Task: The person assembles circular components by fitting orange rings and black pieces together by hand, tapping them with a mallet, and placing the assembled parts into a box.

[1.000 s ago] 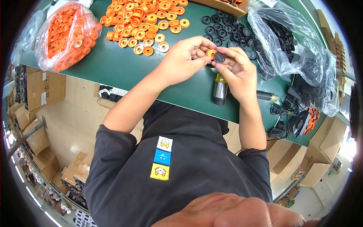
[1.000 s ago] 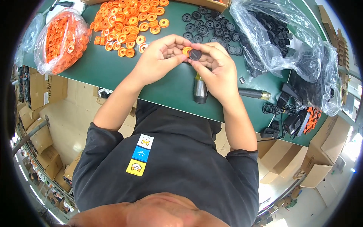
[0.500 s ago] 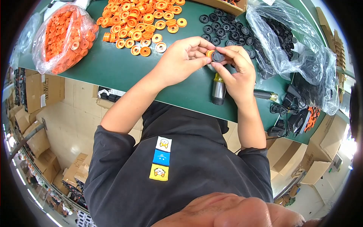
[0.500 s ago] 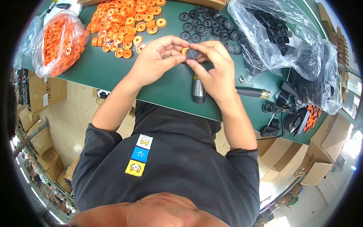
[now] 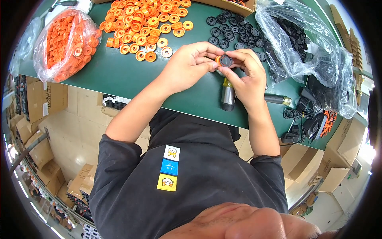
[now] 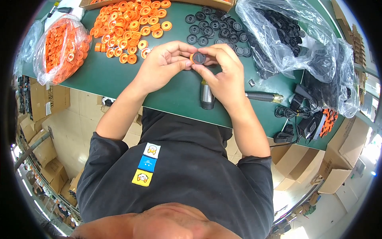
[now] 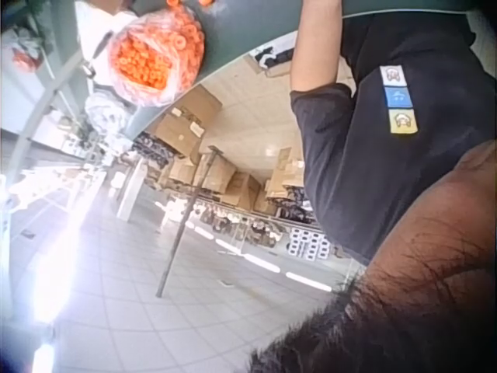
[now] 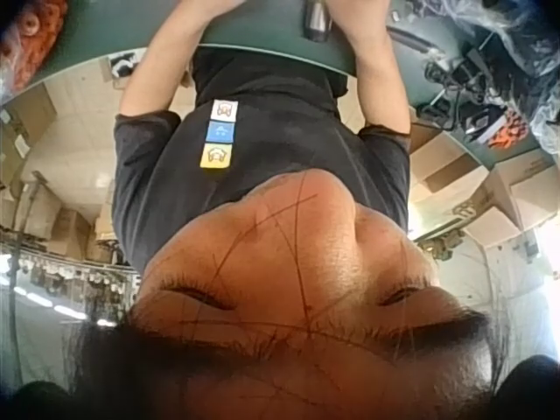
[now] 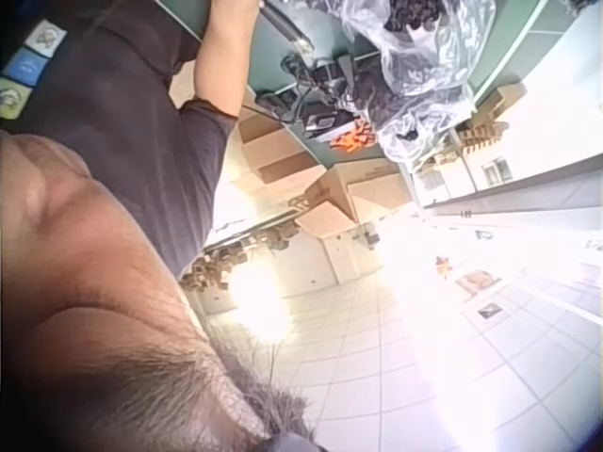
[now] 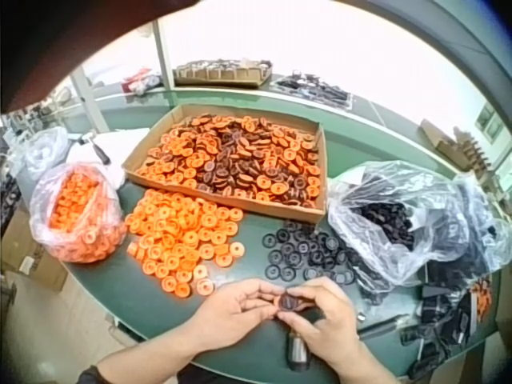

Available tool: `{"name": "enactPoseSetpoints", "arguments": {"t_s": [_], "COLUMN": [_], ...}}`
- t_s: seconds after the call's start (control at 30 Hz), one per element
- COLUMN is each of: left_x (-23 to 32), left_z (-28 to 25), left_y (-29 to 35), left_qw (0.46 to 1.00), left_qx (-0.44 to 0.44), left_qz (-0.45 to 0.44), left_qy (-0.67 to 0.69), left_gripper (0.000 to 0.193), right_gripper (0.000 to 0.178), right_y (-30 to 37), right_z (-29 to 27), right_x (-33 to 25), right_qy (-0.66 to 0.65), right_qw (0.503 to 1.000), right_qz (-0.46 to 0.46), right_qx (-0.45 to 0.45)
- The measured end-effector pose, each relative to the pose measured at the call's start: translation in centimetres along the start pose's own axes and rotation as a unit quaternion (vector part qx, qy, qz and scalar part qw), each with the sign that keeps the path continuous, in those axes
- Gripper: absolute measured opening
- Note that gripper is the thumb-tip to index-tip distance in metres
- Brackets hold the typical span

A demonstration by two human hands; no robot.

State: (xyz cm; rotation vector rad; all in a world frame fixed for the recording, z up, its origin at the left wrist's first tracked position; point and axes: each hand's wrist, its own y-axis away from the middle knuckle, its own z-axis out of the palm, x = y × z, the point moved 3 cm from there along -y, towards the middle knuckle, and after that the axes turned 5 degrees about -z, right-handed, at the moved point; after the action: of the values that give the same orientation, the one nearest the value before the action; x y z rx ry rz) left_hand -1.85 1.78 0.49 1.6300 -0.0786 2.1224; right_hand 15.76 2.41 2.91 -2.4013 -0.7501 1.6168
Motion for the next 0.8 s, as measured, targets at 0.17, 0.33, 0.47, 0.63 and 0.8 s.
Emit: {"name": "enactPoseSetpoints", "arguments": {"t_s": [0.17,0.33,0.47,0.63,0.8], "left_x": [0.14,-0.01,0.04,-0.49,-0.69], "left_z": [0.03,0.07,0.18,0.01,0.11], "left_y": [0.05,0.11,0.09,-0.07,-0.15], "left_qw": [1.000,1.000,0.999,1.000,1.000], "left_qx": [-0.004,-0.003,0.003,-0.004,-0.005], "left_qz": [-0.002,-0.007,-0.016,-0.007,-0.006], "left_qy": [-0.010,-0.013,-0.028,-0.013,-0.010], "left_gripper": [0.028,0.028,0.029,0.030,0.030], "right_gripper": [0.038,0.038,0.039,0.040,0.038], "right_y": [0.00,0.01,0.09,0.08,0.18], "right_z": [0.01,0.05,0.00,0.15,0.14], "right_x": [-0.15,-0.30,-0.40,-0.62,-0.75], "right_qy": [0.012,0.024,0.058,0.065,0.071], "right_qw": [1.000,0.999,0.997,0.997,0.997], "right_qz": [-0.013,-0.019,-0.042,-0.042,-0.028], "right_qx": [-0.010,-0.011,-0.014,-0.010,-0.004]}}
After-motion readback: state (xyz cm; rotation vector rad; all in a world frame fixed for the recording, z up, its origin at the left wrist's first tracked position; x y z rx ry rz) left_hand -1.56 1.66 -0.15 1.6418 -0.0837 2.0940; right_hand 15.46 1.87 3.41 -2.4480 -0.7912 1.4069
